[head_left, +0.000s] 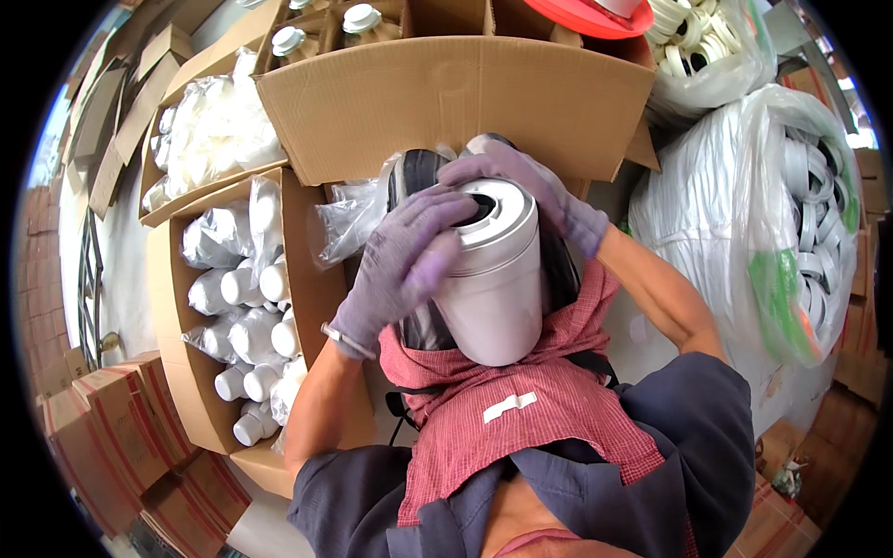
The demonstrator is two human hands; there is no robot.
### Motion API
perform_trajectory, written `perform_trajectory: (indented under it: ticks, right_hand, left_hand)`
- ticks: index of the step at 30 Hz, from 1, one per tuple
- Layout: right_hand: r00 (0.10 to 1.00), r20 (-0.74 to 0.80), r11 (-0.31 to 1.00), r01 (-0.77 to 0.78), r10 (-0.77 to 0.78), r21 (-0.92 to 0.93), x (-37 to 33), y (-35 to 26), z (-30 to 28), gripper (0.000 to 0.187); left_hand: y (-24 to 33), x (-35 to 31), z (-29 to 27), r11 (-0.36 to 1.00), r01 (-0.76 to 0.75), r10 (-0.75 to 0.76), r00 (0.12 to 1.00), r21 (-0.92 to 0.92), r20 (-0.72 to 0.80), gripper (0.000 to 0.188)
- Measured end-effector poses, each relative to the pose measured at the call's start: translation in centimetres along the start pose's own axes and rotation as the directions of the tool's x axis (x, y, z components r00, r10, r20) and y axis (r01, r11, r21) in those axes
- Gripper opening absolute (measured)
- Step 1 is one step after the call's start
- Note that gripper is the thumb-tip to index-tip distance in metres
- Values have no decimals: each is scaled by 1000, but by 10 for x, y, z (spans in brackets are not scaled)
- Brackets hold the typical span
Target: The person assembles thermal flasks by inserting glass liners into plastic shells, attaching bottom caps, and placing the finished flasks into plastic bags. They retrieve components from boxes and bags, completing multiple flasks one at a time.
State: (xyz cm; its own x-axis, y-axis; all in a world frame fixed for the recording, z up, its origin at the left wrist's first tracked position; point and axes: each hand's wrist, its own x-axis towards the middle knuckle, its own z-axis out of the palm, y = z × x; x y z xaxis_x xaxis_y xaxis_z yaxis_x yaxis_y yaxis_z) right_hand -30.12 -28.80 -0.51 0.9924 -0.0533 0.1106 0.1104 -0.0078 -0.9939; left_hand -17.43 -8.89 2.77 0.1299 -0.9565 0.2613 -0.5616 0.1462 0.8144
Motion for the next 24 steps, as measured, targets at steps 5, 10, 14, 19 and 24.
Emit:
perform_trajectory:
  ticks: [5, 10, 14, 19, 24]
  right_hand:
    - [935, 165, 659, 341, -316, -670, -66, -77, 12, 46]
    - [884, -419, 579, -456, 207, -676, -134, -99, 11, 50]
    - [736, -433, 721, -650, 520, -239, -174, -43, -11, 48]
    - [864, -474, 910, -48, -169, -412, -173, -12, -4, 51]
    - [881, -168, 308, 26, 442, 951, -166, 53, -37, 54]
  left_hand:
    - [-29, 7, 59, 682, 173, -426, 884, -710, -194, 52]
    - [-36, -59, 103, 570, 585, -654, 748, -577, 112, 50]
    - [-27, -74, 105, 25, 717, -491, 616, -697, 616, 42]
    - [2, -49, 84, 668, 463, -451, 875, -583, 178, 50]
    - [52, 5, 37, 720, -511, 428, 859, 469, 280, 39]
